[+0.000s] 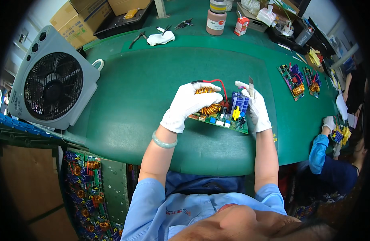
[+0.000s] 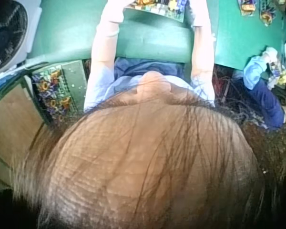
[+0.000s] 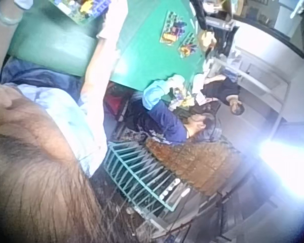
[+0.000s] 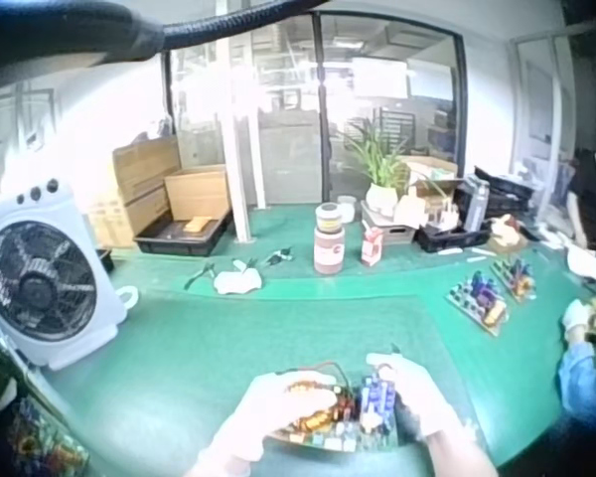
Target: The person assembles electronic circuit boards at a green workbench, using a small metal tool to press components and wires into place. They handle multiple boards, flipping them over to inspect the solder side and adjusting connections before placing them into a nearby bin.
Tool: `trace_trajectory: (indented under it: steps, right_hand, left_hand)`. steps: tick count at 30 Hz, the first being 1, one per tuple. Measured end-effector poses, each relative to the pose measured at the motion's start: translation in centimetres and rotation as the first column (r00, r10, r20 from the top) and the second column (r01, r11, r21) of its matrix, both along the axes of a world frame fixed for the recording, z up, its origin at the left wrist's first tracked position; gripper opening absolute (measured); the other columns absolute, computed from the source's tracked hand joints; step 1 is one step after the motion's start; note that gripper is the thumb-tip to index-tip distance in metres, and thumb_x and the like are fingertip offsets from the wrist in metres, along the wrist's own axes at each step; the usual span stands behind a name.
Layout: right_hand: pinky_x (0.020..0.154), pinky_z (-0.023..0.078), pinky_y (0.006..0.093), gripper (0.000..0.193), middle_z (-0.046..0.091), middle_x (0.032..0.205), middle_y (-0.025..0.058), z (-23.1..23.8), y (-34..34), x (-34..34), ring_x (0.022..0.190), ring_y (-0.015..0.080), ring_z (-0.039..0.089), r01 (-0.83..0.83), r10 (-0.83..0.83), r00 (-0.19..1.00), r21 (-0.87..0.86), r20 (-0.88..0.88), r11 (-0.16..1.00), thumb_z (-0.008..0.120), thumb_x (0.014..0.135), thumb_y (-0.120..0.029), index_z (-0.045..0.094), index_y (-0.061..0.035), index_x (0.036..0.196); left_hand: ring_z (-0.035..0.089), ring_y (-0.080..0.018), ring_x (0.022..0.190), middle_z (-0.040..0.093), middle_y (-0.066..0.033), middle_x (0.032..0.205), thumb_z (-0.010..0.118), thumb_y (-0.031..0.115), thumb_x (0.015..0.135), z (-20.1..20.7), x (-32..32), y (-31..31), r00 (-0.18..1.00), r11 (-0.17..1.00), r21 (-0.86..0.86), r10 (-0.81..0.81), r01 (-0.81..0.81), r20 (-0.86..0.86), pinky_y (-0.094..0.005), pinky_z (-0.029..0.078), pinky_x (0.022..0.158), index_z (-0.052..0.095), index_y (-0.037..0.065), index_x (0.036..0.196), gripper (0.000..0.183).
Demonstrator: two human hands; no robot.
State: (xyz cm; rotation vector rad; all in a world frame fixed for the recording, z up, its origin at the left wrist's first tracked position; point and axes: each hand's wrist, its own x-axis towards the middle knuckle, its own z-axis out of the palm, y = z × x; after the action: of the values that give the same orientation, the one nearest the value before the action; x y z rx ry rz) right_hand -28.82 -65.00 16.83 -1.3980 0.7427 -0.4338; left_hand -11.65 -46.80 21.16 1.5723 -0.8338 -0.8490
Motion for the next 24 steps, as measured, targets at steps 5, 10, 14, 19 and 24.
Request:
trace_trajectory:
  steps: [5,10,14,19,24]
  right_hand:
    - [0.068,0.045,0.0207,0.033,0.062,0.102,-0.0005,-2.2,-0.9,0.4,0.078,0.0044,0.054,0.025,-0.025,0.991,0.002,0.134,1.000,0.063,0.100,-0.021,0.067,-0.0057,0.129]
    - [0.067,0.049,0.0228,0.030,0.066,0.099,0.0009,-2.6,-1.5,0.3,0.078,0.0054,0.057,0.069,-0.071,0.995,0.035,0.063,0.997,0.061,0.103,-0.024,0.069,-0.0054,0.125]
    - [0.077,0.054,0.0251,0.034,0.070,0.104,0.0011,-3.3,-2.3,0.3,0.084,0.0076,0.062,0.034,-0.062,0.991,0.220,0.120,0.975,0.058,0.104,-0.033,0.072,-0.0058,0.120]
    - [0.077,0.054,0.0248,0.045,0.068,0.097,0.0013,-4.6,-3.1,0.0,0.083,0.0090,0.063,-0.044,0.036,0.991,0.058,0.130,0.997,0.054,0.103,-0.043,0.070,-0.0061,0.122]
    - [0.066,0.049,0.0228,0.029,0.066,0.093,-0.0015,-4.2,-2.4,0.1,0.078,0.0056,0.058,-0.010,-0.005,0.992,0.116,0.125,0.993,0.060,0.102,-0.032,0.071,-0.0123,0.121]
  left_hand:
    - [0.065,-0.0150,0.103,0.069,-0.0085,0.116,0.069,0.019,0.095,-2.5,0.2,0.6,0.985,0.965,-0.237,0.138,-0.111,0.100,-0.0302,0.052,0.095,0.065,-0.002,0.120,0.032]
    - [0.056,-0.0283,0.126,0.064,-0.0135,0.128,0.082,0.012,0.076,-1.7,1.5,3.6,0.840,0.865,-0.472,0.123,0.170,0.529,-0.0412,0.043,0.108,0.071,0.010,0.113,0.039]
    - [0.048,-0.0352,0.137,0.051,-0.0218,0.145,0.089,0.022,0.070,-1.1,-0.9,3.1,0.782,0.887,-0.396,0.066,0.239,0.619,-0.0465,0.036,0.115,0.065,0.009,0.125,0.062]
    - [0.050,-0.0349,0.129,0.053,-0.0186,0.137,0.089,0.020,0.069,-1.2,-2.4,3.1,0.716,0.924,-0.342,0.120,0.174,0.688,-0.0449,0.041,0.111,0.067,0.011,0.126,0.062]
    - [0.048,-0.0338,0.127,0.047,-0.0175,0.136,0.088,0.019,0.069,-1.0,-3.6,3.2,0.560,0.948,-0.260,0.116,0.184,0.821,-0.0465,0.041,0.110,0.073,0.013,0.118,0.052]
